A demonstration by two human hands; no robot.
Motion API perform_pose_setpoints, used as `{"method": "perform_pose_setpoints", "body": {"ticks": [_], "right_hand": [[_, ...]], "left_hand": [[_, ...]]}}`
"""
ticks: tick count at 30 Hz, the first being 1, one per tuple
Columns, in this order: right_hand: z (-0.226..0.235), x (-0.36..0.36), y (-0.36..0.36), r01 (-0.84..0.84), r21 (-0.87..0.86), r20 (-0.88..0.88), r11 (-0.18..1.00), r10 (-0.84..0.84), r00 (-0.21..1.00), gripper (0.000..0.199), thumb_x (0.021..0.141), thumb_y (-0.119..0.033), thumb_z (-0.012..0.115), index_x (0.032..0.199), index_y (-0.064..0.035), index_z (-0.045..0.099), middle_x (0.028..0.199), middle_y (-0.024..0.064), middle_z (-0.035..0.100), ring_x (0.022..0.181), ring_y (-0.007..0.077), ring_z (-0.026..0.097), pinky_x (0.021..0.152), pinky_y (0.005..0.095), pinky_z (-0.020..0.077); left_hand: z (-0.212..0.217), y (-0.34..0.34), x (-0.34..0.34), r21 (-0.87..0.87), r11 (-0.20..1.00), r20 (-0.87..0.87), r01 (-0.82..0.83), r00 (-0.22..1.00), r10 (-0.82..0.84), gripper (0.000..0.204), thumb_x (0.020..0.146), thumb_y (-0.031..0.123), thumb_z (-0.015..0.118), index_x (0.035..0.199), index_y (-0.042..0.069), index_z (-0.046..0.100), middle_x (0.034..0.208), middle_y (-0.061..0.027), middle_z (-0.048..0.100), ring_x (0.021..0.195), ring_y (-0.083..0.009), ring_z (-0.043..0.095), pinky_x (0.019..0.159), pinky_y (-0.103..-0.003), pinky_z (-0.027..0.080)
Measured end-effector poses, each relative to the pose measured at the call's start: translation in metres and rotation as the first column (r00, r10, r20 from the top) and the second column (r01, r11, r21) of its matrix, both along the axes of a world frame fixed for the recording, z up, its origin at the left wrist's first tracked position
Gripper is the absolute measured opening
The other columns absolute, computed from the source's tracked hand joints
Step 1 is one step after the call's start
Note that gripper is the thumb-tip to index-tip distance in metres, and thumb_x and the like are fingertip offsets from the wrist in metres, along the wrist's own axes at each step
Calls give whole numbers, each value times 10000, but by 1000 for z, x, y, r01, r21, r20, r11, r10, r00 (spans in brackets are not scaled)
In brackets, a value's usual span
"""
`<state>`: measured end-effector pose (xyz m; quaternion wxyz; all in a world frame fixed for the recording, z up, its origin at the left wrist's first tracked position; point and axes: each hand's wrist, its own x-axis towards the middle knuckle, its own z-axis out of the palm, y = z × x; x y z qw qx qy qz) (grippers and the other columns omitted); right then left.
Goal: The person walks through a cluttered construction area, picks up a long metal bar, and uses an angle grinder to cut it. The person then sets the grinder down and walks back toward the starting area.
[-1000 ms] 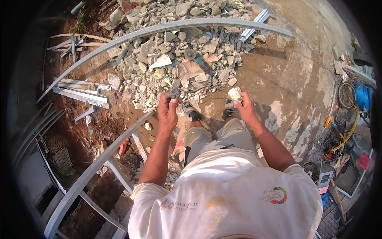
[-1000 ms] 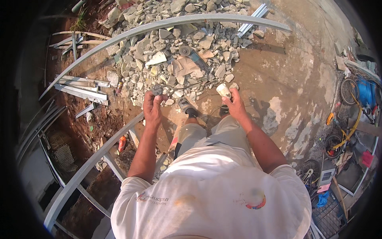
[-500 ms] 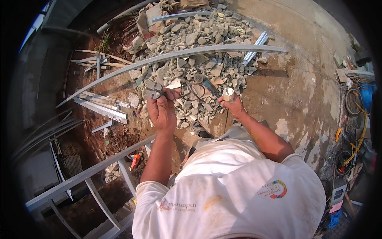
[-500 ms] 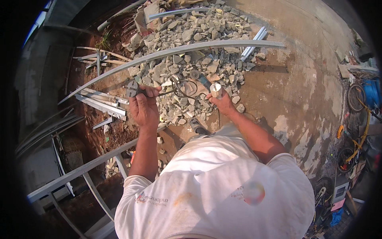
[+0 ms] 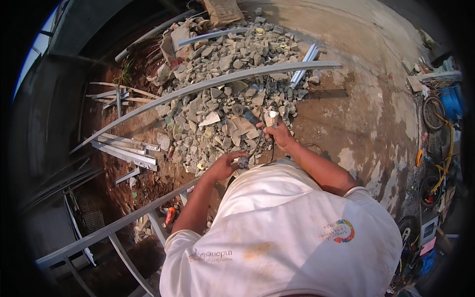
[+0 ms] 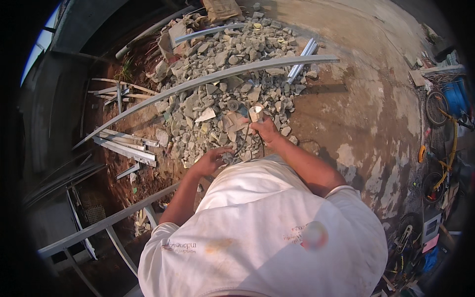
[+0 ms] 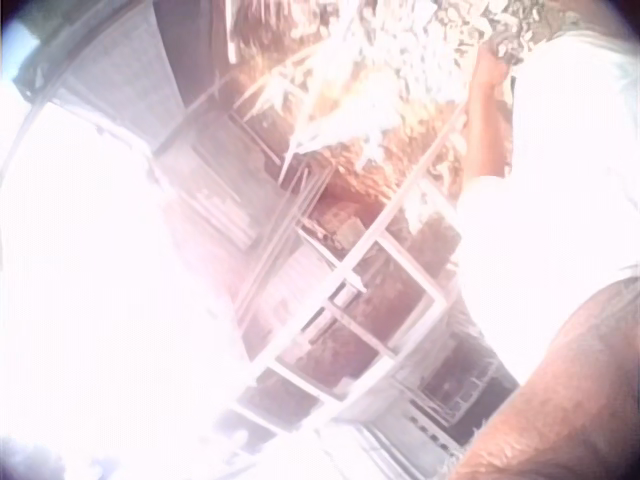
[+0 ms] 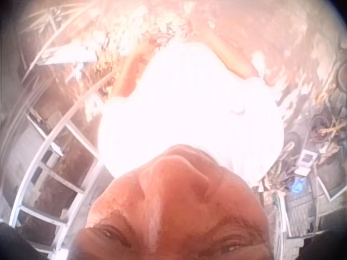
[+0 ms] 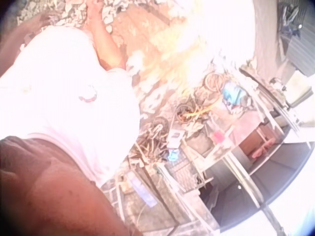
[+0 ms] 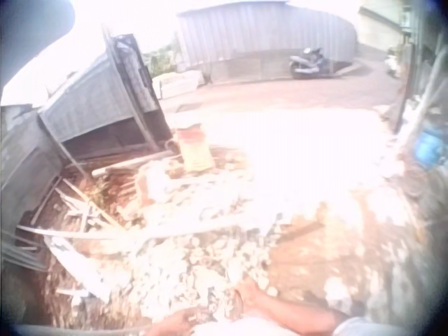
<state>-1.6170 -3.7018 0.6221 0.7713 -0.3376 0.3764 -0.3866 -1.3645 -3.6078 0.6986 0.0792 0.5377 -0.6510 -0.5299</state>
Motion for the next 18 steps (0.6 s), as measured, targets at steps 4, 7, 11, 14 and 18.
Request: {"method": "perform_pose_setpoints", "body": {"ticks": [4, 7, 11, 14, 18], "right_hand": [[0, -13, 3, -189, -28, -147, 982, 183, 972, 409, 786, -65, 658, 1191, -47, 604, 1007, 60, 694, 738, 94, 587, 649, 253, 499], [8, -23, 13, -324, -170, -314, 931, 260, 913, 474, 746, -131, 707, 1195, -10, 614, 952, 70, 704, 793, 107, 613, 713, 282, 522], [0, -7, 26, -527, -248, -606, 813, 294, 739, 516, 696, -191, 743, 1166, -11, 628, 949, 169, 701, 825, 207, 647, 783, 347, 517], [-22, -13, 44, -436, -245, -728, 866, 133, 673, 688, 691, -288, 754, 1284, 10, 572, 1068, 241, 680, 983, 319, 664, 884, 384, 505], [-34, -26, 50, -248, -184, -712, 951, 45, 701, 746, 698, -275, 749, 1333, 45, 524, 940, 194, 701, 824, 257, 683, 790, 347, 538]], "left_hand": [[-10, -32, 2, -84, 991, 68, -108, 991, 114, 678, 794, -20, 582, 1442, 116, 435, 1518, -191, 383, 1410, -341, 371, 1149, -435, 337], [0, -81, -26, -331, 936, 19, 122, 992, -122, 682, 804, 3, 589, 1454, 120, 417, 1542, -177, 347, 1414, -390, 344, 1168, -456, 295], [-34, -117, -31, 145, 877, 232, 458, 846, -481, 416, 812, 279, 646, 1182, 91, 679, 1167, -167, 682, 1205, -339, 578, 1029, -411, 433], [-31, -104, -38, 315, 807, 99, 499, 829, -551, 359, 867, 305, 590, 1071, 31, 702, 924, -185, 711, 890, -274, 683, 820, -397, 514], [-81, -95, -39, 238, 882, 178, 408, 874, -452, 335, 879, 296, 592, 984, -6, 688, 781, -137, 688, 657, -232, 646, 644, -368, 505]]}}
